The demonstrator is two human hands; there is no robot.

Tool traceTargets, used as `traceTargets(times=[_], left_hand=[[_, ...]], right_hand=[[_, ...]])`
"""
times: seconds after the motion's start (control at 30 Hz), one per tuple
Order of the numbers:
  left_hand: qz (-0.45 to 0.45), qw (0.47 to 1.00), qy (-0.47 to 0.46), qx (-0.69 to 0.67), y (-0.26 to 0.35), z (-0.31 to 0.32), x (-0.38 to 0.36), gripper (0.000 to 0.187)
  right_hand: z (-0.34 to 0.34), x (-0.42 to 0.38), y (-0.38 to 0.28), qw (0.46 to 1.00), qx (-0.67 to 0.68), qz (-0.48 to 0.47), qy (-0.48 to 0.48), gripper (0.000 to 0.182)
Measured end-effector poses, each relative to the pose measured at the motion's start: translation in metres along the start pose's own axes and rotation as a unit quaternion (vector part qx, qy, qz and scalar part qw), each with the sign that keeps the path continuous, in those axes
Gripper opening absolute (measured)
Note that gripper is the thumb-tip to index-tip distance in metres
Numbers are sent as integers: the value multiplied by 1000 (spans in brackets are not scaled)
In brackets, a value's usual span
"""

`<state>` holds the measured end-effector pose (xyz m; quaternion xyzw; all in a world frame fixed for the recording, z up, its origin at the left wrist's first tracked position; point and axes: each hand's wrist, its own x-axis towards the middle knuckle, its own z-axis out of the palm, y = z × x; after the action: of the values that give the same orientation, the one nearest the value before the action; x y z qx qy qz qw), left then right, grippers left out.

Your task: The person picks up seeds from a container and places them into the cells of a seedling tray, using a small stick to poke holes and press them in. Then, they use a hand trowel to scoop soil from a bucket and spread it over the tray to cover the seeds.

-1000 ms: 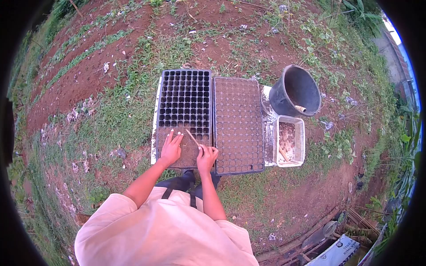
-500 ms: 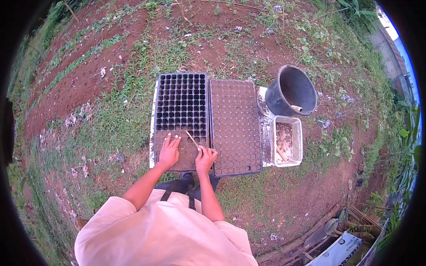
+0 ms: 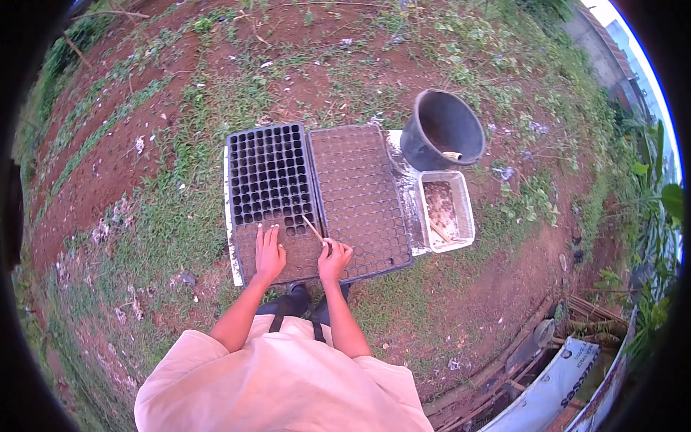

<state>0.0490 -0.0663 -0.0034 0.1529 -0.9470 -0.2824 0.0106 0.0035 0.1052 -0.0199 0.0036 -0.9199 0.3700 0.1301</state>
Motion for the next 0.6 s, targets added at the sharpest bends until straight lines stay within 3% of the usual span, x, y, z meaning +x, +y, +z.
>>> traceTargets(times=[0.1,0.3,0.6], left_hand=[[44,999,24,-2,16,7,3,57],[86,996,-29,-4,39,18,6,56],[67,997,-22,-32,51,21,1,53]], right_hand=[[-9,15,12,998,20,53,6,12],[-16,34,39,994,4,109,32,13],[-32,15,37,992,-48,97,60,17]])
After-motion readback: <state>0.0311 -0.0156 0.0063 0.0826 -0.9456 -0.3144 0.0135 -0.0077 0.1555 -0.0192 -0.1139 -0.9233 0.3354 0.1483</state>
